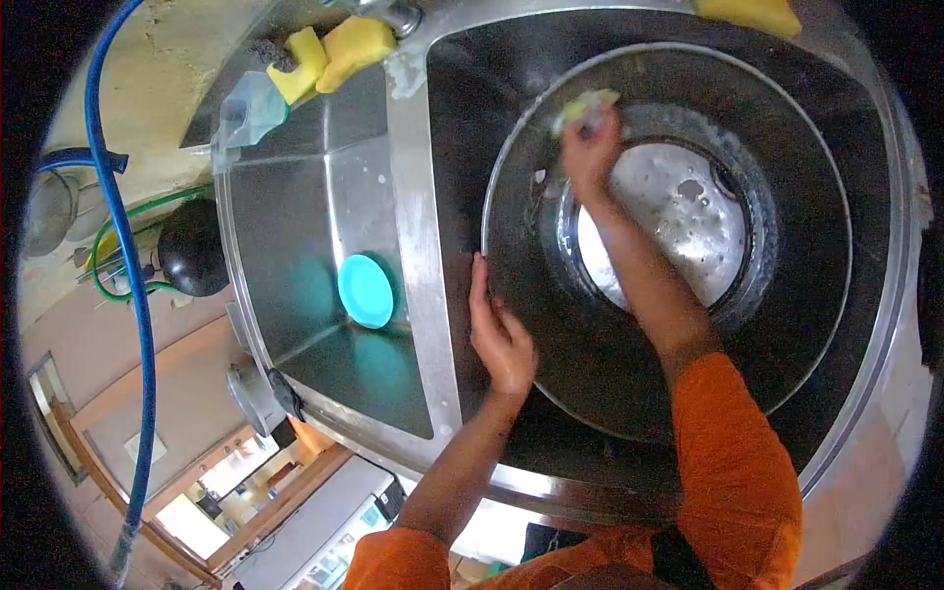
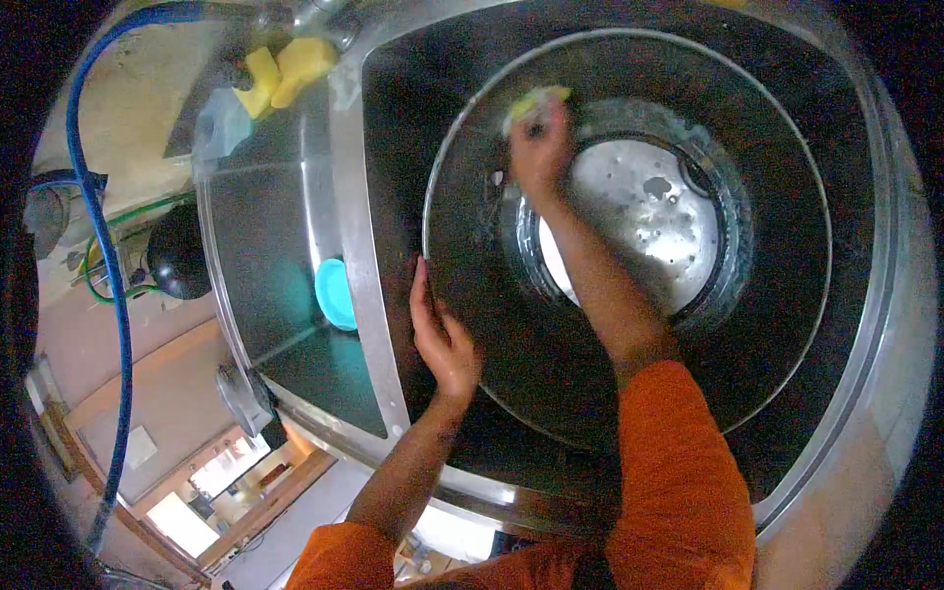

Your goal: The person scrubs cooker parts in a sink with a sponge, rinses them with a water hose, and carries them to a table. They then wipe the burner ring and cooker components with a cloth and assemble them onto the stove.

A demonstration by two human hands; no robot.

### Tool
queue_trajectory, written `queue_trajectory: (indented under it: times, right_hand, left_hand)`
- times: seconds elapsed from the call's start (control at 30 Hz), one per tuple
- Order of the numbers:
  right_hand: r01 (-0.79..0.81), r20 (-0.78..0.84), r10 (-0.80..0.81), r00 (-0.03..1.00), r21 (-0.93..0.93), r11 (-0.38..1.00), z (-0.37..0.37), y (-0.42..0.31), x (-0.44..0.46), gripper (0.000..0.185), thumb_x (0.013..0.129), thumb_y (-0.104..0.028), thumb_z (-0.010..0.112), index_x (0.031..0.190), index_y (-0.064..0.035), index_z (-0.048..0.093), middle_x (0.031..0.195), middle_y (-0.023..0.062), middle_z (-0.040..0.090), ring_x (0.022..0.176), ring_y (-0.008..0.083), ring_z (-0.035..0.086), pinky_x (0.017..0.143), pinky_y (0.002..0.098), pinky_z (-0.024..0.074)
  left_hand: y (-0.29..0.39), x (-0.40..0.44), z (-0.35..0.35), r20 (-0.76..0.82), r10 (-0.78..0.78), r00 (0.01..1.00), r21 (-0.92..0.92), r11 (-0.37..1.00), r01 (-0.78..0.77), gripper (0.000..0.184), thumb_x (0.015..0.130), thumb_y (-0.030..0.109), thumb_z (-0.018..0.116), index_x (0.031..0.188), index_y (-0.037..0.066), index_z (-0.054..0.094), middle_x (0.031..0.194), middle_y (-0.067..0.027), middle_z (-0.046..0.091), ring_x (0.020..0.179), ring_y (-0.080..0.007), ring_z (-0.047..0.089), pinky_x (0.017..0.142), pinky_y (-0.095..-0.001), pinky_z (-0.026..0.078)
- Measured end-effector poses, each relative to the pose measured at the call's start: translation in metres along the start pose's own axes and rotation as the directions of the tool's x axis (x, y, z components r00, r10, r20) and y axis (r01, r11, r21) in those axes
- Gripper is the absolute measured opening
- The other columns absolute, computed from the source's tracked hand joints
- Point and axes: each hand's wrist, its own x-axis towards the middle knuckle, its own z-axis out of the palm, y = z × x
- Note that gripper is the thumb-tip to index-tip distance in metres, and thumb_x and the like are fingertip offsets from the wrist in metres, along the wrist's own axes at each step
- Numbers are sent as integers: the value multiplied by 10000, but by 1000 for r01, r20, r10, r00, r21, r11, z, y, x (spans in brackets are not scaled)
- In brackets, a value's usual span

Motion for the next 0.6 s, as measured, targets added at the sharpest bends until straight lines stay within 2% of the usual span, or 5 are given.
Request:
queue_trajectory:
  times: [0.13, 0.27, 0.4, 0.47, 0.6]
  right_hand:
    - [39, 475, 49, 879, -172, 984, -23, 21, -71, 334, 737, -64, 702, 1059, -13, 625, 1013, 202, 654, 987, 350, 626, 883, 431, 488]
    - [374, 472, -254, 844, -180, 910, -23, 4, -43, 132, 785, -76, 675, 911, -41, 651, 878, 181, 658, 849, 329, 651, 767, 409, 514]
    - [47, 10, -47, 999, -9, 999, -6, -25, 6, 173, 800, 12, 626, 963, -31, 588, 858, 102, 647, 782, 231, 630, 752, 371, 506]
    - [467, 398, -411, 820, -50, 883, -25, -43, -73, 213, 785, 26, 625, 990, -34, 610, 875, 115, 661, 804, 244, 646, 776, 358, 506]
    - [168, 345, -131, 929, -79, 983, -21, -23, -9, 75, 854, -82, 619, 925, -67, 638, 848, 123, 666, 837, 278, 649, 787, 373, 514]
  left_hand:
    - [-8, -1, 0, 6, 39, 999, -4, 999, -39, 460, 929, -55, 355, 1388, -47, 388, 1411, -194, 446, 1323, -292, 413, 1119, -369, 280]
    - [-10, -1, 2, 3, 40, 999, -50, 998, -40, 464, 924, -67, 352, 1386, -47, 389, 1414, -188, 443, 1321, -291, 413, 1115, -365, 282]
    - [-1, -2, 1, 8, -29, 1000, -89, 996, 29, 456, 929, -59, 366, 1385, -43, 396, 1406, -185, 452, 1317, -289, 416, 1111, -370, 287]
    - [-6, 0, 2, 3, 18, 1000, -48, 999, -18, 443, 939, -46, 377, 1381, -39, 405, 1399, -182, 459, 1316, -283, 417, 1110, -372, 289]
    - [-2, -1, 2, -15, -9, 1000, -70, 998, 8, 426, 950, -25, 380, 1374, -40, 414, 1391, -179, 468, 1305, -279, 429, 1105, -368, 295]
